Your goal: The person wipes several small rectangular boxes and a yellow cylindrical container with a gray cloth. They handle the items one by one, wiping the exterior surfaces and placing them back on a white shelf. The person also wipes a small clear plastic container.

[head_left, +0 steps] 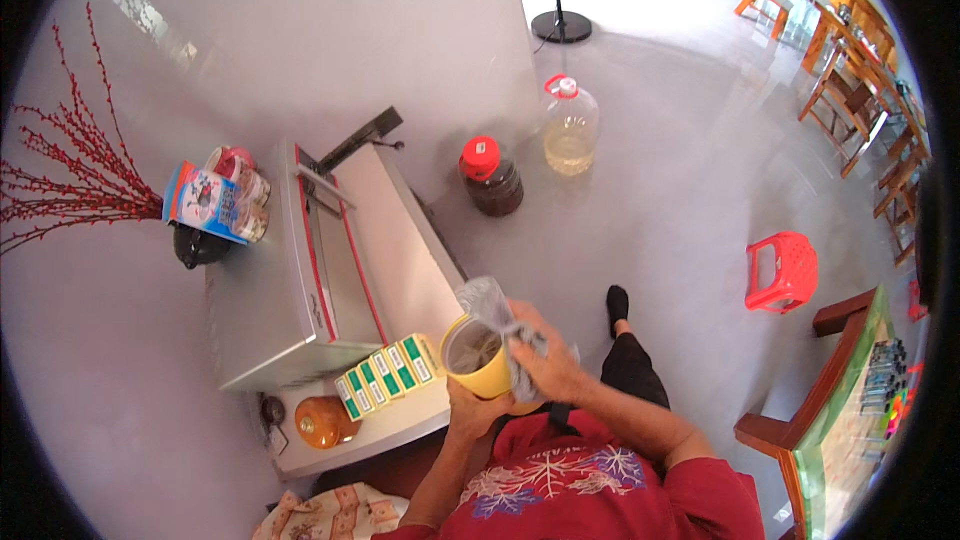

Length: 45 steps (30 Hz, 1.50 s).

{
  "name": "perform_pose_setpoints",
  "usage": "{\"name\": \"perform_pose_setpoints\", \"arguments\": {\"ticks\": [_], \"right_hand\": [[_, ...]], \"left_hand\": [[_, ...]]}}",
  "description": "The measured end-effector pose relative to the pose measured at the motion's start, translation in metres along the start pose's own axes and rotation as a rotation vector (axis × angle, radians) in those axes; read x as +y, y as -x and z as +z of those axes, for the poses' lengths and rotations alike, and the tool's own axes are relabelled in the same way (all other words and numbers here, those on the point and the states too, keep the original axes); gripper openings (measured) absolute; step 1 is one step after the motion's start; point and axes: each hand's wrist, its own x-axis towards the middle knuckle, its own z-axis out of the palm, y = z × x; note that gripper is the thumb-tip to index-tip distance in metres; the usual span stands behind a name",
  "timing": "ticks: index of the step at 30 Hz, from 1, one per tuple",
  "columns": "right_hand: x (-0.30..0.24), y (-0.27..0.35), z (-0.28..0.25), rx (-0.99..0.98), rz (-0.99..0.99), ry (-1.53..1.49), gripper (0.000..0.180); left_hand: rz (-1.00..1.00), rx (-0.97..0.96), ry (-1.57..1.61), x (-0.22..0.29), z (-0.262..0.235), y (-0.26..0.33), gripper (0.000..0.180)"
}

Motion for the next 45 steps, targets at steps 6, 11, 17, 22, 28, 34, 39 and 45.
{"name": "perform_pose_setpoints", "arguments": {"ticks": [6,11,17,22,28,34,39,45], "right_hand": [[-0.011,-0.033,-0.022,-0.159,0.499,-0.486,0.033],[-0.019,-0.016,0.001,0.011,-0.195,0.201,0.032],[-0.008,0.014,0.018,0.027,-0.267,0.405,0.061],[0.005,-0.001,0.004,-0.063,0.106,-0.091,0.050],[0.014,-0.020,-0.018,-0.166,0.129,-0.154,0.038],[0.027,-0.016,-0.014,-0.120,0.273,-0.188,0.037],[0.013,0.003,0.015,0.027,-0.163,0.174,0.054],[-0.008,-0.004,0.004,-0.074,-0.238,0.048,0.048]], "left_hand": [[-0.085,-0.176,0.091,-0.004,0.004,0.011,0.086],[0.047,-0.017,0.187,-0.012,0.000,-0.004,0.081],[-0.153,0.297,0.282,-0.013,-0.012,-0.025,0.055],[-0.026,0.106,0.201,-0.001,-0.011,-0.019,0.073],[-0.070,-0.116,0.254,-0.004,-0.020,-0.005,0.082],[-0.038,0.315,0.220,-0.012,0.001,-0.010,0.079],[-0.066,0.353,0.084,-0.018,-0.005,-0.008,0.073],[0.063,0.213,-0.025,-0.006,-0.010,-0.012,0.085]]}}
